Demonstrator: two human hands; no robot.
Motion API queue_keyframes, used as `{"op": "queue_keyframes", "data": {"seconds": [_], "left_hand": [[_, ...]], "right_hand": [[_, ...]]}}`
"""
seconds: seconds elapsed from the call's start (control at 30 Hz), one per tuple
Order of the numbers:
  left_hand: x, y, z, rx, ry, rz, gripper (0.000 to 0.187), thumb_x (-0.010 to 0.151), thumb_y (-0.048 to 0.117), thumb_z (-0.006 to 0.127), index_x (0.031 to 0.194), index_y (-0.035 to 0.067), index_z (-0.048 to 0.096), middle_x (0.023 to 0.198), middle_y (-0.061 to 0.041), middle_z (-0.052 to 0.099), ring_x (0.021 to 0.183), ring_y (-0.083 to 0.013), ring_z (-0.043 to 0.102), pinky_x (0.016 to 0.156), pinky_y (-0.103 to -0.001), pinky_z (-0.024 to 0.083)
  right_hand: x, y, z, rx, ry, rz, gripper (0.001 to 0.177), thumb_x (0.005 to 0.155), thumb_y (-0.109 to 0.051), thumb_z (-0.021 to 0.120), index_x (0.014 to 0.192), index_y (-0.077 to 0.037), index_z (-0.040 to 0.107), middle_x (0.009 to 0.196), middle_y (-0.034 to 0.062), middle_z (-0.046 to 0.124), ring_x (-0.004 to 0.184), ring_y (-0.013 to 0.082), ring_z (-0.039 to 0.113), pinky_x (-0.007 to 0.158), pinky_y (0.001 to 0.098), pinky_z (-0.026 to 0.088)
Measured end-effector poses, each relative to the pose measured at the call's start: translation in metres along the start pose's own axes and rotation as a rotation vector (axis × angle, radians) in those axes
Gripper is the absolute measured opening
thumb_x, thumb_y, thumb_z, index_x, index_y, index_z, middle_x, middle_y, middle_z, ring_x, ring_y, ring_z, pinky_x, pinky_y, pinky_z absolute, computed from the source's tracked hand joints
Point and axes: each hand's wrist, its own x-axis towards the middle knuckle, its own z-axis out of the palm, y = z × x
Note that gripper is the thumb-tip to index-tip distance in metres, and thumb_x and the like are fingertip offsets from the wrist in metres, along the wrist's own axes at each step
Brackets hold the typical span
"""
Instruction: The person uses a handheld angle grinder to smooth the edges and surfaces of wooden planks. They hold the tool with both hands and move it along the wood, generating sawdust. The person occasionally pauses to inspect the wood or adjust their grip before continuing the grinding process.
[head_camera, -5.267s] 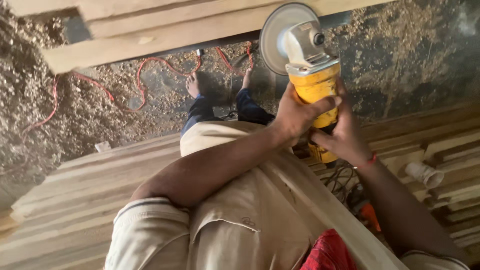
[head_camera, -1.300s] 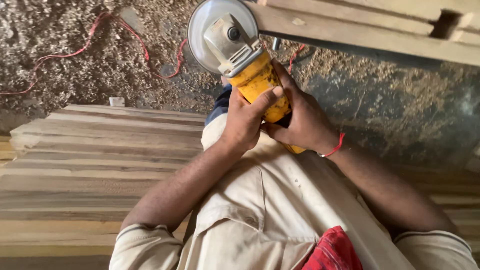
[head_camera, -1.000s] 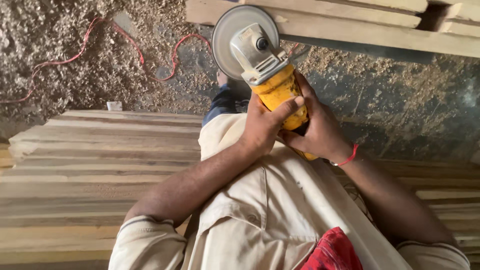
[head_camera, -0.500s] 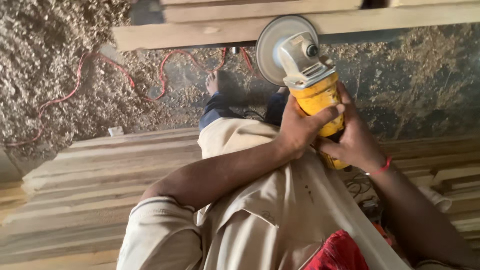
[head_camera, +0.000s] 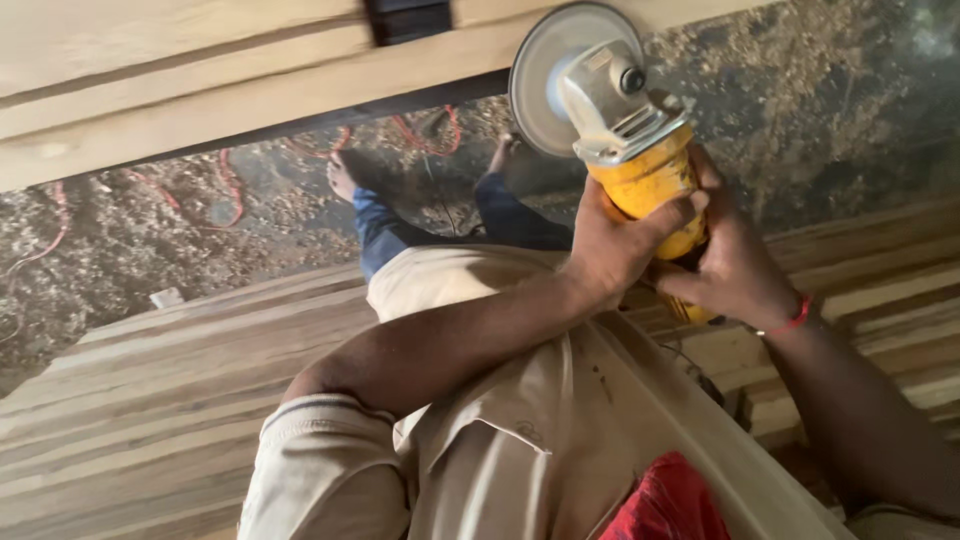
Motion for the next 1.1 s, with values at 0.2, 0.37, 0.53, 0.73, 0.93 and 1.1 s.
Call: {"op": "queue_keyframes", "data": {"seconds": [0.2,0.37,0.53,0.73,0.93,1.1], "left_hand": [[0.046,-0.063,0.07,0.068,0.026,-0.074,0.063,0.086,0.007,0.081,0.138,0.001,0.046,0.124,-0.012,0.066,0.111,-0.0233,0.068,0.095,-0.039,0.059],[0.087,-0.107,0.119,0.272,0.014,-0.253,0.073,0.08,0.008,0.083,0.138,0.007,0.039,0.125,-0.012,0.062,0.114,-0.0248,0.067,0.099,-0.037,0.061],[0.135,-0.159,0.171,0.518,-0.118,-0.204,0.071,0.076,0.022,0.083,0.134,0.002,0.048,0.121,-0.014,0.069,0.107,-0.0246,0.072,0.093,-0.037,0.062],[0.16,-0.19,0.211,0.669,-0.124,-0.253,0.075,0.067,0.035,0.085,0.126,0.0,0.055,0.112,-0.015,0.076,0.096,-0.0235,0.077,0.085,-0.035,0.064],[0.141,-0.176,0.187,0.626,-0.169,-0.194,0.073,0.073,0.031,0.084,0.132,0.002,0.053,0.12,-0.013,0.072,0.104,-0.0225,0.074,0.093,-0.035,0.061],[0.1,-0.138,0.141,0.377,-0.065,-0.191,0.065,0.079,0.014,0.081,0.135,0.003,0.049,0.125,-0.013,0.067,0.111,-0.023,0.069,0.099,-0.039,0.058]], "right_hand": [[-0.02,0.048,-0.076,-0.011,0.062,0.013,0.107,0.07,-0.009,0.082,0.161,-0.006,0.026,0.15,0.0159,0.046,0.143,0.0267,0.047,0.12,0.0422,0.04],[-0.04,0.102,-0.13,0.077,0.092,-0.025,0.103,0.074,-0.014,0.081,0.161,-0.005,0.026,0.15,0.0148,0.047,0.144,0.0267,0.049,0.122,0.0463,0.047],[-0.073,0.156,-0.19,0.21,0.194,0.171,0.091,0.077,-0.009,0.075,0.157,-0.001,0.033,0.138,0.0131,0.055,0.129,0.0241,0.059,0.109,0.0405,0.054],[-0.088,0.158,-0.216,0.226,0.359,0.151,0.074,0.084,0.004,0.068,0.152,0.002,0.038,0.135,0.0084,0.058,0.121,0.0166,0.063,0.101,0.0322,0.056],[-0.083,0.146,-0.192,0.338,0.321,0.19,0.076,0.08,0.005,0.07,0.149,0.001,0.037,0.13,0.0099,0.06,0.116,0.018,0.066,0.094,0.0324,0.06],[-0.067,0.111,-0.142,0.443,0.261,0.188,0.101,0.07,-0.003,0.073,0.16,-0.006,0.027,0.136,0.0092,0.056,0.11,0.0198,0.065,0.082,0.0342,0.06]]}}
